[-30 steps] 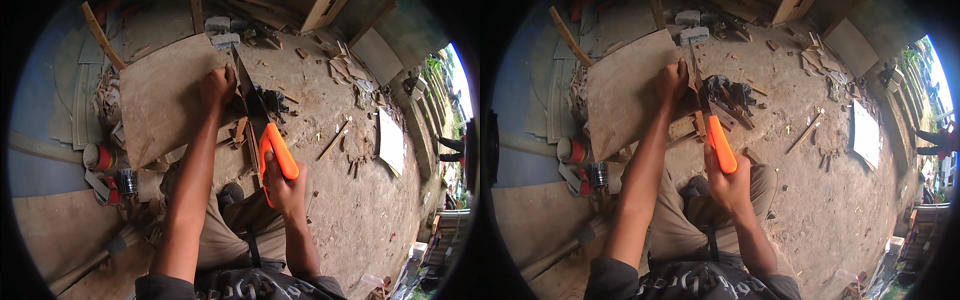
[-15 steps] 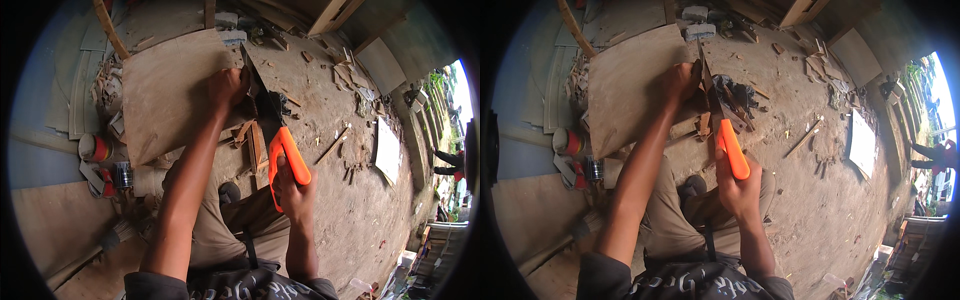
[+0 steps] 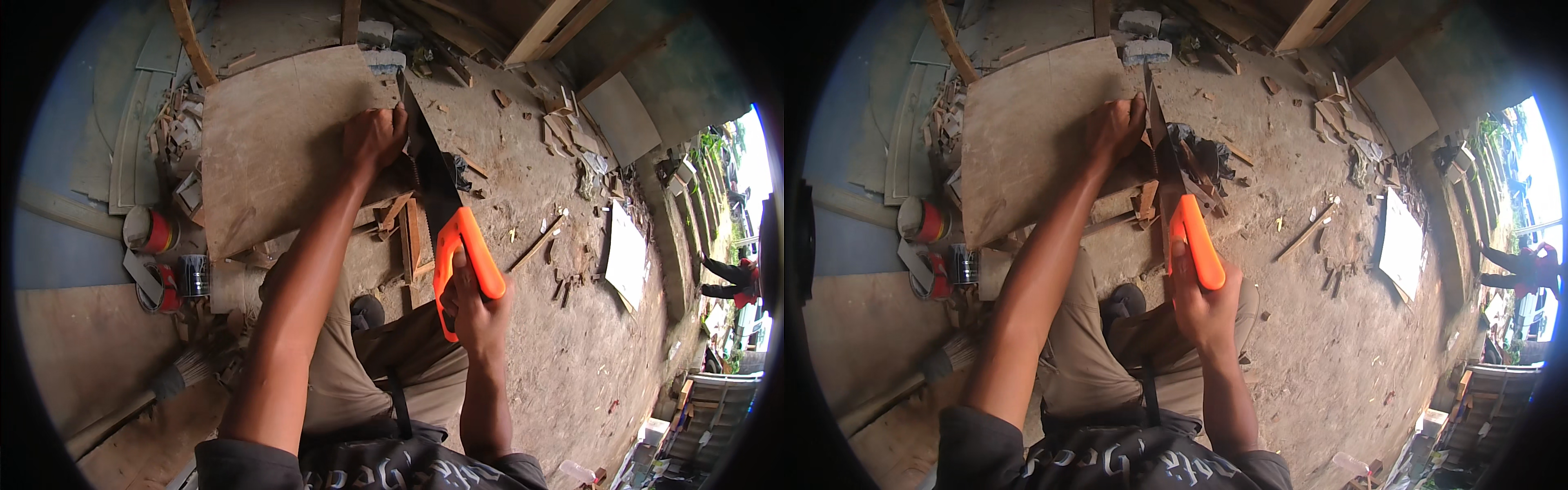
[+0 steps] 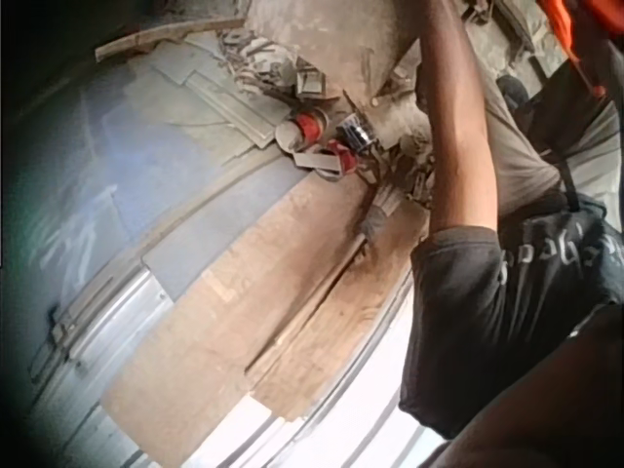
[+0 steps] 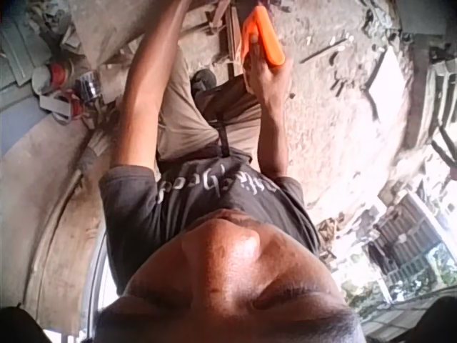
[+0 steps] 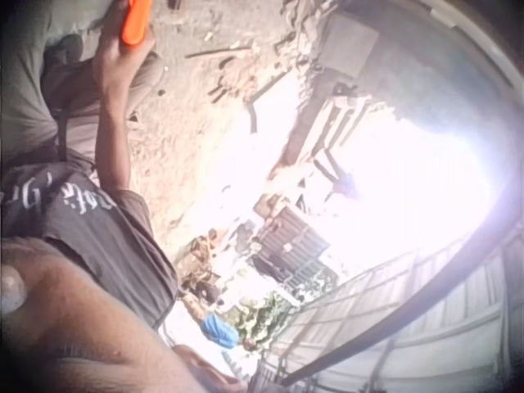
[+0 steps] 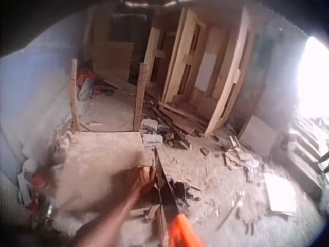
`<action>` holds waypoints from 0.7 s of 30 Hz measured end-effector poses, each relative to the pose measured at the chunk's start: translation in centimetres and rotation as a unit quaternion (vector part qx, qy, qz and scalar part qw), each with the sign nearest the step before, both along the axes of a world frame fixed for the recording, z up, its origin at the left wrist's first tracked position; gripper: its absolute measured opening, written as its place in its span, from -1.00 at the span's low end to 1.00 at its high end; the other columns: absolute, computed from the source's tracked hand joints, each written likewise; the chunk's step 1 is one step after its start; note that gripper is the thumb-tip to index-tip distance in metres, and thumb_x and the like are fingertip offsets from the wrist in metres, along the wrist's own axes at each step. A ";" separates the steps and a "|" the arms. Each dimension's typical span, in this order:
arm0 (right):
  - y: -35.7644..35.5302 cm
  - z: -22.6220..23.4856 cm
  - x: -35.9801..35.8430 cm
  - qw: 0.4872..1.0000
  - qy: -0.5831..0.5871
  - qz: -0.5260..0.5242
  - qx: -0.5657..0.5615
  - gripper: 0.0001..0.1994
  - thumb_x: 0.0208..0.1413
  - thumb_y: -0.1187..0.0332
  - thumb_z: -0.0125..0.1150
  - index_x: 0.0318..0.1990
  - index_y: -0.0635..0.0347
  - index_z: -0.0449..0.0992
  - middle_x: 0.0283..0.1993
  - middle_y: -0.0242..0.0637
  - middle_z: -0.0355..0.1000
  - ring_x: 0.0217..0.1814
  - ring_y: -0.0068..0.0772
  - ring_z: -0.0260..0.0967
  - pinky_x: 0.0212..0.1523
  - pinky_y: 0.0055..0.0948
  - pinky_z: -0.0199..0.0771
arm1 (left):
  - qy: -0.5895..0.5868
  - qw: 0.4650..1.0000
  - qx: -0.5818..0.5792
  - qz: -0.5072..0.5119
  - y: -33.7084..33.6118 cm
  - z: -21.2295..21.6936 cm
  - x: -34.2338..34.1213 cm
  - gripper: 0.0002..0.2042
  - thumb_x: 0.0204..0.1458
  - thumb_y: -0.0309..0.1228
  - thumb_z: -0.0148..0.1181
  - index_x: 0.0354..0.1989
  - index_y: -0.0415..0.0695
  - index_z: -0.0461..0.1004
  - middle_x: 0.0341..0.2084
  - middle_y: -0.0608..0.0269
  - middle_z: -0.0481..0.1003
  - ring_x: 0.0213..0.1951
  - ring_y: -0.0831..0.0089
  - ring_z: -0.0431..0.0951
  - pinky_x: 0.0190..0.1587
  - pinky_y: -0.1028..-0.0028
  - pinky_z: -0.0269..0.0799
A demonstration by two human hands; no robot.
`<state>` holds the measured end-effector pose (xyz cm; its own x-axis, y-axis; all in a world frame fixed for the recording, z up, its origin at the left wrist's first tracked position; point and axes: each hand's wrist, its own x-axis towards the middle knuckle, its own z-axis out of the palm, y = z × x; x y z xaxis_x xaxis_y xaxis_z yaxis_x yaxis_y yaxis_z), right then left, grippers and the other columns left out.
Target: The person sits on the floor and repairs a wooden stool by hammering a small wooden piece into place, then sawing a larger board attached to the stool to trim it.
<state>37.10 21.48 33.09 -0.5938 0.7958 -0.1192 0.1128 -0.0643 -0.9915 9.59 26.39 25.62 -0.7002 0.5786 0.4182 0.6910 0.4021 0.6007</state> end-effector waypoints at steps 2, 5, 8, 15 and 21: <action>-1.7 -0.4 2.7 0.999 -0.007 0.005 0.039 -0.75 0.26 0.32 0.12 -0.33 0.39 0.51 -0.64 -0.46 0.33 -0.63 -0.71 0.24 -0.62 -0.63 0.15 | 0.012 1.000 0.009 0.025 0.2 -0.2 0.0 -0.40 0.23 -0.07 -0.20 -0.69 -0.28 0.52 -0.63 -0.20 0.50 -0.52 -0.08 0.57 -0.34 0.10 0.50; -4.3 -0.1 7.2 0.999 -0.014 0.016 0.037 -0.71 0.25 0.30 0.13 -0.21 0.47 0.52 -0.62 -0.45 0.35 -0.61 -0.69 0.26 -0.59 -0.63 0.18 | 0.027 0.998 0.049 0.024 0.9 -0.3 0.2 -0.38 0.23 -0.06 -0.21 -0.69 -0.29 0.51 -0.62 -0.20 0.51 -0.50 -0.07 0.58 -0.33 0.12 0.49; -3.6 -0.1 5.9 1.000 0.016 -0.007 0.019 -0.71 0.27 0.31 0.10 -0.25 0.46 0.51 -0.63 -0.49 0.33 -0.61 -0.73 0.24 -0.60 -0.65 0.16 | 0.046 0.998 0.010 0.030 0.4 0.4 0.7 -0.38 0.23 -0.06 -0.22 -0.68 -0.31 0.52 -0.61 -0.21 0.51 -0.47 -0.08 0.58 -0.30 0.11 0.49; 0.4 -0.5 -0.3 1.000 0.018 0.016 0.017 -0.71 0.29 0.26 0.09 -0.32 0.36 0.52 -0.64 -0.51 0.31 -0.60 -0.77 0.20 -0.61 -0.65 0.14 | -0.011 0.999 -0.030 0.009 -0.1 0.5 0.1 -0.34 0.24 0.00 -0.26 -0.62 -0.35 0.51 -0.53 -0.31 0.49 -0.39 -0.19 0.56 -0.24 0.02 0.46; -4.3 -1.2 8.2 0.999 -0.003 0.011 0.034 -0.71 0.26 0.28 0.11 -0.32 0.41 0.51 -0.61 -0.47 0.33 -0.59 -0.72 0.22 -0.59 -0.60 0.15 | 0.026 0.999 0.005 0.027 0.5 0.3 0.6 -0.46 0.19 -0.15 -0.16 -0.68 -0.29 0.53 -0.61 -0.21 0.51 -0.50 -0.07 0.58 -0.34 0.12 0.52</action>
<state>45.31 17.17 31.84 -0.6112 0.7884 -0.0688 0.1192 0.0059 -0.9928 10.23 26.86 25.94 -0.7069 0.5368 0.4606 0.6994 0.4333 0.5684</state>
